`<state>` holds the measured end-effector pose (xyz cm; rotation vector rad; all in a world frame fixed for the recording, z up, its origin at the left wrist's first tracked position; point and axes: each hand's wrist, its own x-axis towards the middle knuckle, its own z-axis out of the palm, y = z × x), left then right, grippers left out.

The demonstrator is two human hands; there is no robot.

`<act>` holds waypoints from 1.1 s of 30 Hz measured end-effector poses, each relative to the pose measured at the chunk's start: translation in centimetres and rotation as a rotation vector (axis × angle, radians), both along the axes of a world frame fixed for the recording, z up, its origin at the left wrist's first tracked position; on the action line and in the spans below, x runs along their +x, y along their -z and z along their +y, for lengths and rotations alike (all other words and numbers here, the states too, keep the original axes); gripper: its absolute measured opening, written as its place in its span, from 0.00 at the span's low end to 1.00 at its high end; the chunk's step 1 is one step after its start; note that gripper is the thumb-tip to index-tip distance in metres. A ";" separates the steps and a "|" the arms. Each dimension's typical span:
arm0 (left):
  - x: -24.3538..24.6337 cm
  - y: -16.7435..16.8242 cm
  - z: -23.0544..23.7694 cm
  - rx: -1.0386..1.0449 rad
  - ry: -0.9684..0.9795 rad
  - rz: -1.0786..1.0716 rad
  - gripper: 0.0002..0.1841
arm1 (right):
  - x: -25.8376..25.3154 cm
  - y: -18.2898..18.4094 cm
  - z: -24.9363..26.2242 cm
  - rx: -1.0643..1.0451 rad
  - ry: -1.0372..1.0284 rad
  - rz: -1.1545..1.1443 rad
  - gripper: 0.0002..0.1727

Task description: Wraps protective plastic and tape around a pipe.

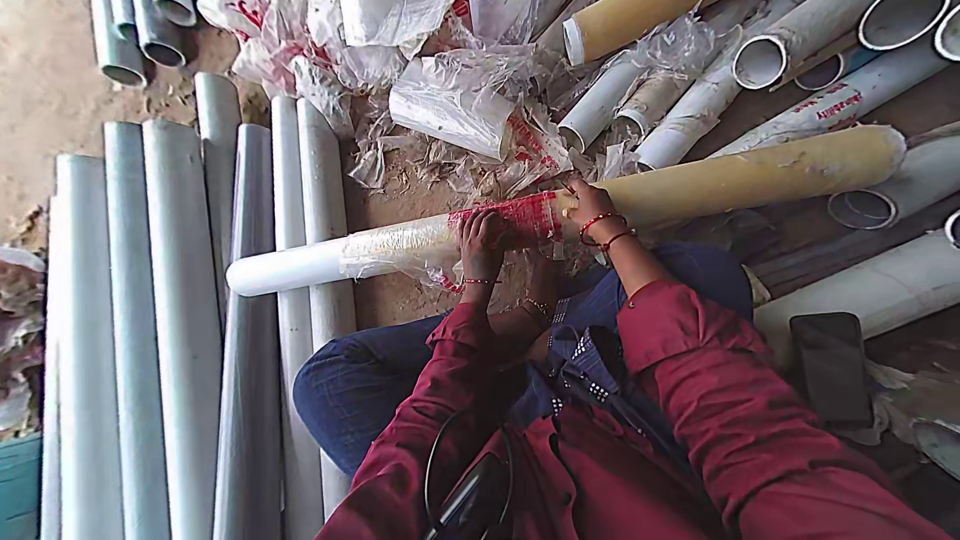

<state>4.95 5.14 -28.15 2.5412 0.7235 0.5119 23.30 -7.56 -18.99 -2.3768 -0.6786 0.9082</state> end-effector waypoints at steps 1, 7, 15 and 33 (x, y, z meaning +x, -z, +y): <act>-0.2 -0.7 -0.4 -0.015 -0.007 -0.003 0.19 | 0.0 0.0 0.0 0.001 0.002 0.001 0.30; 0.6 -2.4 0.8 -0.054 -0.031 -0.126 0.14 | 0.3 0.2 0.2 -0.020 -0.014 -0.004 0.26; 0.0 -1.3 -0.1 -0.113 -0.091 -0.235 0.17 | 0.2 0.2 0.3 -0.008 -0.006 0.002 0.27; -0.4 -0.5 -2.5 -0.002 -0.135 -0.242 0.09 | 0.0 -0.2 0.5 0.009 -0.020 -0.002 0.26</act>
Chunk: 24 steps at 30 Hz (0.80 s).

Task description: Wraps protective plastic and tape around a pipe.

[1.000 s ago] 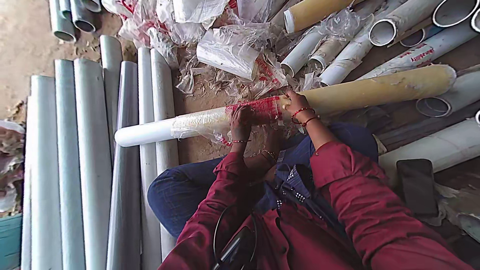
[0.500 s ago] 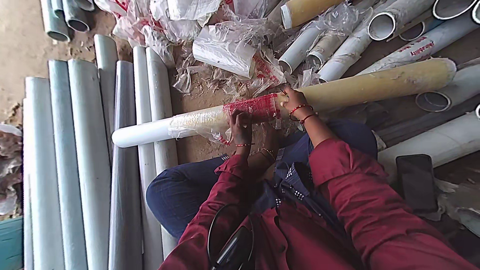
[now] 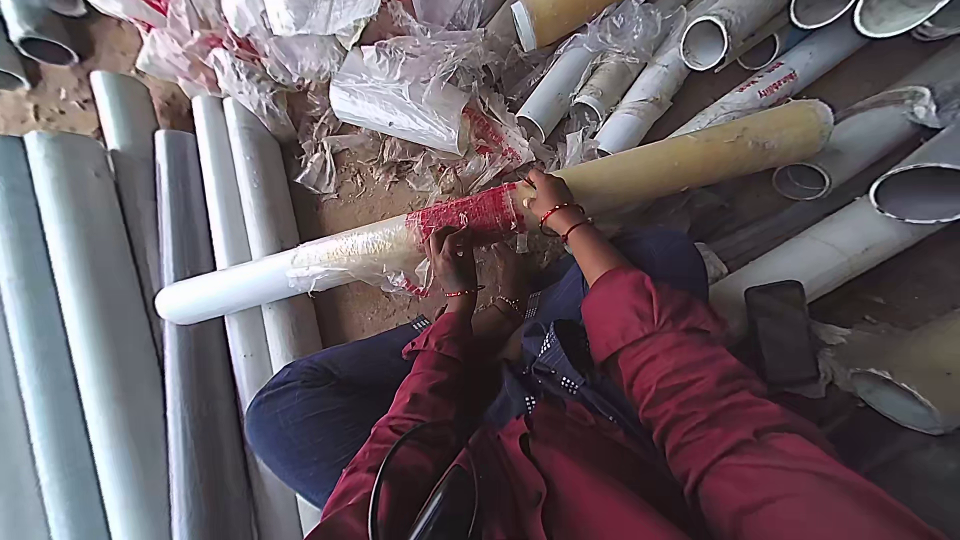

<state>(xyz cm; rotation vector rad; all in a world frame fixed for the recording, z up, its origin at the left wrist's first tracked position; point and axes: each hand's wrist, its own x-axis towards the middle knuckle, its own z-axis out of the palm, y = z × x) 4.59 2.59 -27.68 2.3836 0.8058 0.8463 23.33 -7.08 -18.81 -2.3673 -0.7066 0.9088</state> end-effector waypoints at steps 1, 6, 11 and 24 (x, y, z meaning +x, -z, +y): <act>0.4 -0.6 -0.5 -0.007 -0.007 0.001 0.09 | 0.0 -0.2 -0.1 0.002 0.005 0.002 0.25; 2.4 -9.1 -5.7 -0.225 -0.073 0.147 0.15 | 0.0 -0.6 -0.2 -0.010 0.022 0.030 0.25; 2.8 -9.3 -5.2 -0.182 -0.134 0.282 0.15 | -0.1 -0.5 0.0 -0.030 -0.003 0.018 0.27; 2.4 0.1 0.2 -0.109 -0.040 0.016 0.30 | 0.1 0.6 0.0 -0.016 -0.017 -0.057 0.27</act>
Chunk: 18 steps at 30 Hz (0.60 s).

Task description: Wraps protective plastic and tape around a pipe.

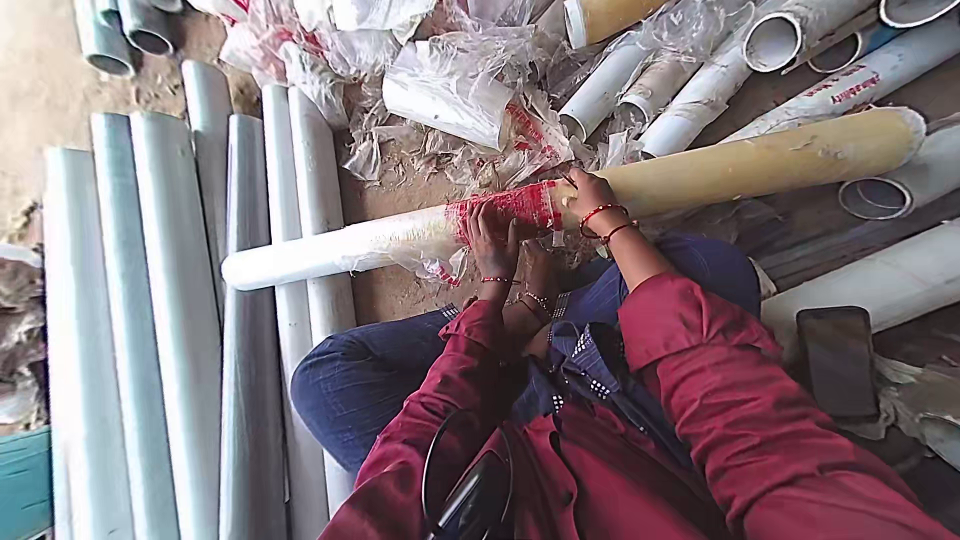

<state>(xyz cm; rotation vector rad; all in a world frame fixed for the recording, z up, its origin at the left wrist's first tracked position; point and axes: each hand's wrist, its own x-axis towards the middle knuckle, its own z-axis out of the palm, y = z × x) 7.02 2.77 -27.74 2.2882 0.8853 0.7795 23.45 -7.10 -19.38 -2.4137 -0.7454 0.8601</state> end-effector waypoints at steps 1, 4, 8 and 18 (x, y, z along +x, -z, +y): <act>0.5 -0.7 0.3 -0.075 -0.001 0.064 0.33 | 0.0 0.1 0.0 -0.006 0.000 -0.003 0.27; 2.2 -2.4 0.6 -0.285 -0.042 0.211 0.35 | 0.0 0.1 0.0 -0.001 -0.005 -0.008 0.26; 2.8 -2.6 -0.1 -0.284 -0.111 0.253 0.31 | -0.1 -0.1 0.0 -0.002 -0.002 0.007 0.26; 3.7 -2.7 0.2 -0.296 -0.146 0.315 0.29 | -0.2 -0.3 -0.2 -0.029 -0.011 0.040 0.28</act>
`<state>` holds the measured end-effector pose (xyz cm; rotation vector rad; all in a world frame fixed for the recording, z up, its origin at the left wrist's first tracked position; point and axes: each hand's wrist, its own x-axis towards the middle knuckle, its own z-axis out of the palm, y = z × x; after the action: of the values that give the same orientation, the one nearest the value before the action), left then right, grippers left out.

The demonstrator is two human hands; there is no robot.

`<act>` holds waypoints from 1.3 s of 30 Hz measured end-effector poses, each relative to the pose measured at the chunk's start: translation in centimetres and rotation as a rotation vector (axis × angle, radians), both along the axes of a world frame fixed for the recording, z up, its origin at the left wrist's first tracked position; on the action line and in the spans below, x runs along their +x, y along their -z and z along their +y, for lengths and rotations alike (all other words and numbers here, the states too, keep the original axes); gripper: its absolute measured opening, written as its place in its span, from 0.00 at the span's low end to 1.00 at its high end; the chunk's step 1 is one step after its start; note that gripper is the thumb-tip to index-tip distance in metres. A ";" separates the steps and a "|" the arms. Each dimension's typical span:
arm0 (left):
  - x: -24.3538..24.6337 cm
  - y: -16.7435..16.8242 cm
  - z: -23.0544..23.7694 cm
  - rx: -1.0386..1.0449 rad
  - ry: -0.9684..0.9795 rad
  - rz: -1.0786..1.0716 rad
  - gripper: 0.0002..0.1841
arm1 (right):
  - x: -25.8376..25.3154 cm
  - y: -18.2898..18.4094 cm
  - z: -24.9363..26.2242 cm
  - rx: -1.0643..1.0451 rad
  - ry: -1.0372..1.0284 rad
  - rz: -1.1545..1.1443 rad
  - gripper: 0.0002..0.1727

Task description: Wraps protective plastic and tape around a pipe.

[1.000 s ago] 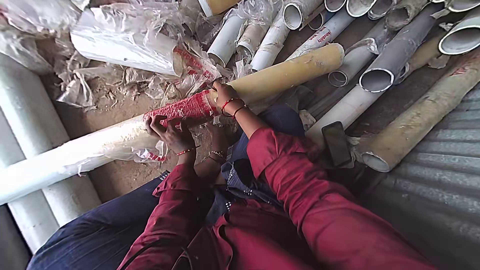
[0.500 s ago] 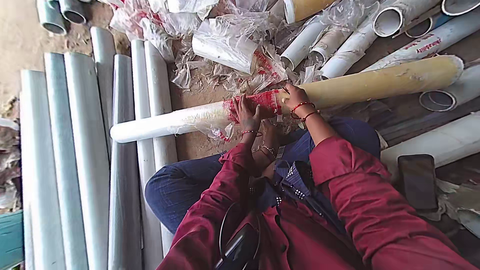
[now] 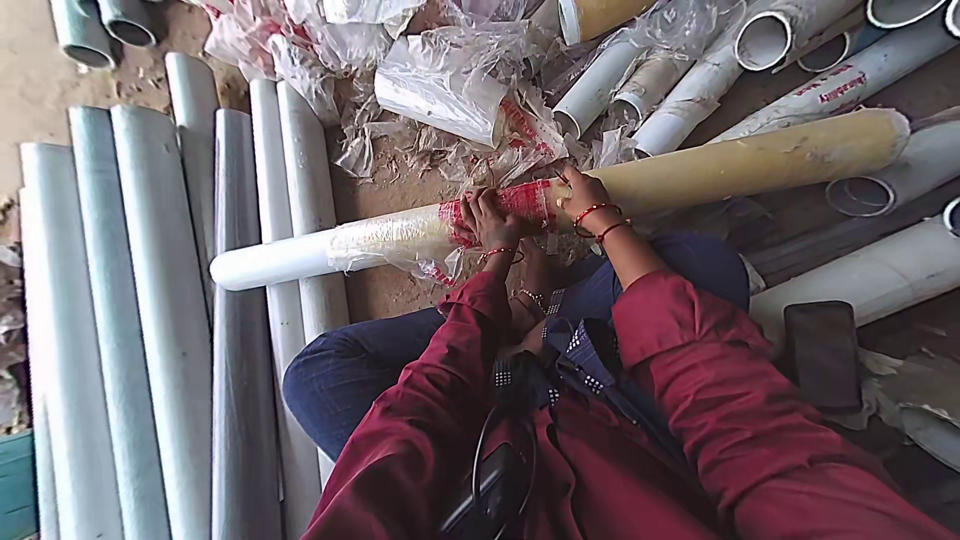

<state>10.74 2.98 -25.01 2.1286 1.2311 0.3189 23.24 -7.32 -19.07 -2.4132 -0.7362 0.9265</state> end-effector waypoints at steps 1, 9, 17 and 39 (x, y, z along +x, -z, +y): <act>-0.5 0.6 -0.1 0.042 0.023 -0.037 0.30 | 0.0 -0.1 0.0 -0.004 -0.001 0.003 0.29; -3.7 2.7 0.1 0.296 0.268 -0.331 0.13 | -0.3 0.0 -0.1 0.002 -0.009 -0.004 0.30; -4.4 1.4 0.6 0.424 0.424 -0.238 0.11 | -0.3 0.0 -0.1 0.019 0.004 -0.001 0.29; -3.6 1.0 1.6 0.262 0.375 -0.325 0.09 | 0.1 0.3 0.2 0.006 -0.014 -0.011 0.29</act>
<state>7.12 4.53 -26.05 2.3554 0.6172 0.6560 23.32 -7.15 -19.37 -2.4123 -0.7595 0.9159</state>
